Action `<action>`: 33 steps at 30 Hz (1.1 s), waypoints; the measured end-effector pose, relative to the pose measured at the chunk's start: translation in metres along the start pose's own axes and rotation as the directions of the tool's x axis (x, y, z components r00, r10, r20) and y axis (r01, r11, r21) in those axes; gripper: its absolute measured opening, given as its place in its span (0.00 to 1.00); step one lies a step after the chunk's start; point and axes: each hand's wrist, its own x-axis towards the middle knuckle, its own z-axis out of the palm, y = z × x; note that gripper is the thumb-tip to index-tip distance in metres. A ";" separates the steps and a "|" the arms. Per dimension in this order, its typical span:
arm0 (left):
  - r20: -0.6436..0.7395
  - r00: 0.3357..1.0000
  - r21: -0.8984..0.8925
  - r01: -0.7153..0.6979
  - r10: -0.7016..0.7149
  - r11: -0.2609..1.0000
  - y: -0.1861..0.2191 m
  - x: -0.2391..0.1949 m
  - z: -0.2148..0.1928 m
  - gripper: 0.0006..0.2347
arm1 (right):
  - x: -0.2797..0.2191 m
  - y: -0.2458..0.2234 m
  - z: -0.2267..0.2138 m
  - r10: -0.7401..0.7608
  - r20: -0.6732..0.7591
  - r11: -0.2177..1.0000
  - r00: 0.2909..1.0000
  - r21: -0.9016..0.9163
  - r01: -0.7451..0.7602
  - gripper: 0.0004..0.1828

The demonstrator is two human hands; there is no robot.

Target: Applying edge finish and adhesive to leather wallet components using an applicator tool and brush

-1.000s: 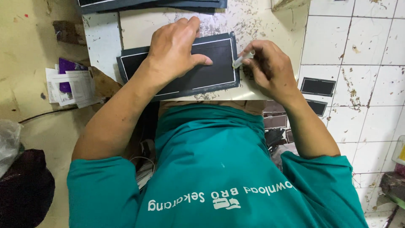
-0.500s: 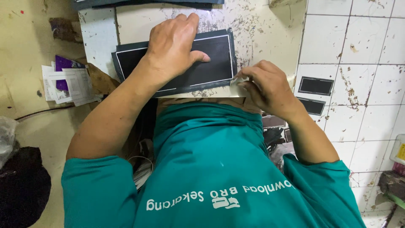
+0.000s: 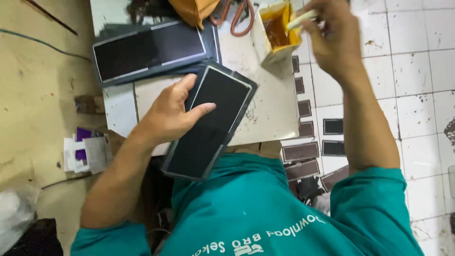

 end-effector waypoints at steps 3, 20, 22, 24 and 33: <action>-0.098 0.994 -0.487 -0.002 -0.052 0.873 -0.027 0.010 0.029 0.12 | 0.018 0.028 0.020 0.013 0.104 0.984 0.995 -0.176 0.005 0.09; -0.336 0.901 0.074 0.315 -0.274 0.946 -0.114 0.027 0.052 0.19 | 0.013 0.000 -0.005 0.079 0.382 0.908 0.921 0.354 -0.225 0.11; -0.336 0.908 0.142 0.312 -0.251 0.939 -0.116 0.027 0.054 0.20 | 0.005 -0.024 -0.013 -0.082 0.543 0.980 0.836 0.195 -0.030 0.12; -0.291 0.900 0.141 0.374 -0.323 0.917 -0.096 0.024 0.048 0.19 | -0.008 -0.077 -0.009 -0.167 0.519 0.933 0.838 0.359 -0.036 0.10; -0.333 0.885 0.211 0.406 -0.325 0.889 -0.101 0.027 0.056 0.25 | -0.031 -0.058 0.098 0.041 0.224 0.938 0.974 0.328 -0.115 0.07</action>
